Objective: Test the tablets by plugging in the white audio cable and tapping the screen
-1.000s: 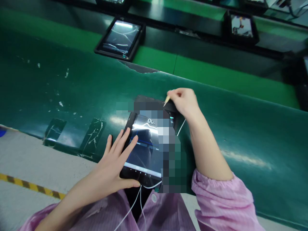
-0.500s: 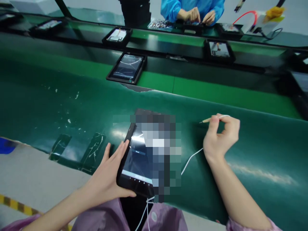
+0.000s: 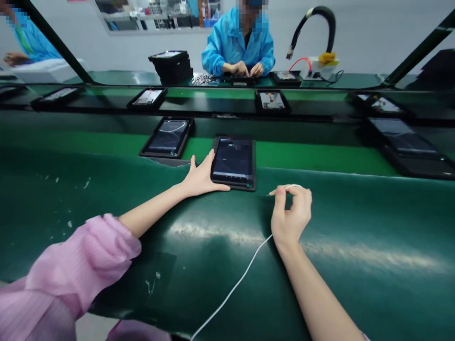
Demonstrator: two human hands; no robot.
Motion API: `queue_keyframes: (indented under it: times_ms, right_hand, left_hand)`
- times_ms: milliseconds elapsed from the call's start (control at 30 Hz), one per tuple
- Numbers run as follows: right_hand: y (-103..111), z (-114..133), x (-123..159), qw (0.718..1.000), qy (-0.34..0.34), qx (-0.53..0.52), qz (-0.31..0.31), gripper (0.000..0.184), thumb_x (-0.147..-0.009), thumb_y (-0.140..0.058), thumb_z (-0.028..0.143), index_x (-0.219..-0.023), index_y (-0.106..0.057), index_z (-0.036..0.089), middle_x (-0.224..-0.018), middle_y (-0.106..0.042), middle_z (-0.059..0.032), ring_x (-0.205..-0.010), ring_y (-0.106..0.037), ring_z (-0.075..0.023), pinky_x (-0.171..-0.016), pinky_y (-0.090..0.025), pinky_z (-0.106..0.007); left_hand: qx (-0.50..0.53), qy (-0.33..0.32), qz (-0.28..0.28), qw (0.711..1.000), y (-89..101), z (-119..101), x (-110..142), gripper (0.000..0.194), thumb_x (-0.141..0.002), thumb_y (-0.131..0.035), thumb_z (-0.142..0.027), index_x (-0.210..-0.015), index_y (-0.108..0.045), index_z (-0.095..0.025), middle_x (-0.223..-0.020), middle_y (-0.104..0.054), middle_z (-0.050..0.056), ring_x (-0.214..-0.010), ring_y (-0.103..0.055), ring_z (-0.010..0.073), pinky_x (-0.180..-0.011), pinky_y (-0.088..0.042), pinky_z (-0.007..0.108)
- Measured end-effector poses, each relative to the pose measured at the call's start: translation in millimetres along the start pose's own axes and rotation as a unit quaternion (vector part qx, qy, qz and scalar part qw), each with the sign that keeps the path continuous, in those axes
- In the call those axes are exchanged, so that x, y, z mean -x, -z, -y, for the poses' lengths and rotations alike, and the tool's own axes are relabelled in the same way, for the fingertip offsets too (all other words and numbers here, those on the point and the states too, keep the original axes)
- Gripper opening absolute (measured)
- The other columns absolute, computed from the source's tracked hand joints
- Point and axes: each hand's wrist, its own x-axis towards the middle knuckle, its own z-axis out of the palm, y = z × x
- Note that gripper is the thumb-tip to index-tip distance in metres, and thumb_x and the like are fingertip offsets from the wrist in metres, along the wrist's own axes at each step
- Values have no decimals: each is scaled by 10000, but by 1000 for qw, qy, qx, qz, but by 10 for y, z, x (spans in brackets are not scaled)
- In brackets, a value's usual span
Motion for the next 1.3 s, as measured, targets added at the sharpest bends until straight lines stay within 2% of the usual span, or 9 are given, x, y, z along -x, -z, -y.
queue_keyframes:
  times_ms: [167, 400, 533, 667, 767, 900, 1000, 1100, 1300]
  right_hand:
    - [-11, -107, -29, 1000, -11, -1, -4, 313, -961, -483, 456, -758, -537, 224, -768, -617, -57, -764, -576, -247, -751, -438, -396]
    - [-19, -112, -41, 1000, -17, -4, 8, 396, -965, -469, 532, -731, -556, 225, -753, -619, -55, -738, -591, -239, -732, -437, -381]
    - [-11, -103, -45, 1000, -27, -2, 8, 438, -953, -461, 585, -717, -561, 230, -741, -620, -56, -730, -590, -246, -719, -439, -383]
    - [-14, -115, -40, 1000, -25, -8, 14, 433, -957, -465, 575, -715, -566, 230, -741, -626, -56, -733, -598, -242, -711, -435, -373]
    - [-25, -122, -40, 1000, -10, -16, 21, 406, -964, -474, 542, -723, -565, 228, -742, -630, -55, -721, -592, -236, -703, -429, -366]
    - [-31, -104, -49, 1000, -3, -20, 11, 394, -965, -477, 521, -715, -561, 228, -731, -628, -50, -708, -590, -232, -684, -427, -361]
    - [-27, -96, -53, 1000, -9, -22, 11, 399, -958, -479, 530, -707, -565, 232, -730, -626, -50, -711, -594, -238, -681, -429, -368]
    - [-29, -113, -46, 1000, -3, -23, 11, 389, -964, -482, 515, -717, -569, 227, -742, -628, -52, -721, -595, -238, -682, -426, -368]
    - [-43, -164, -29, 999, 26, -28, 2, 353, -979, -500, 458, -733, -571, 215, -752, -625, -44, -724, -594, -223, -698, -428, -352]
  left_hand:
    - [-39, 22, -78, 996, -40, -61, -439, 1113, -780, -699, -620, -1545, -118, -56, -1593, -221, 234, -1493, -165, 386, -1175, 15, 642]
    - [-80, 56, -150, 984, -97, -171, -568, 890, -835, -686, -540, -1486, -319, -58, -1567, -287, 254, -1484, -184, 401, -1165, -94, 666]
    - [-99, 30, -161, 981, -84, -167, -572, 742, -890, -639, -471, -1465, -369, -87, -1557, -332, 223, -1483, -199, 382, -1161, -113, 679]
    - [-140, -31, -151, 978, 73, 179, -281, 447, -973, -519, -408, -1362, -522, -188, -1469, -494, 133, -1426, -344, 306, -1198, -29, 621]
    - [-179, -41, -140, 973, 339, 586, -31, 282, -989, -475, -332, -1136, -677, -202, -1234, -649, 127, -1240, -520, 316, -1163, 19, 683]
    - [-226, -91, -87, 966, 732, 948, 33, 193, -935, -546, -294, -888, -727, -248, -1022, -695, 73, -1083, -574, 287, -1160, -4, 687]
    - [-254, -150, -30, 955, 896, 978, -93, 112, -846, -628, -232, -778, -711, -267, -926, -702, 29, -1031, -581, 250, -1193, -57, 619]
    - [-290, -194, 5, 937, 918, 897, -243, 115, -747, -675, -157, -742, -705, -268, -854, -698, 10, -1009, -584, 239, -1210, -102, 567]
    - [-368, -222, -16, 903, 781, 778, -380, 222, -770, -590, -100, -868, -751, -217, -881, -697, 80, -1030, -579, 284, -1179, -103, 665]
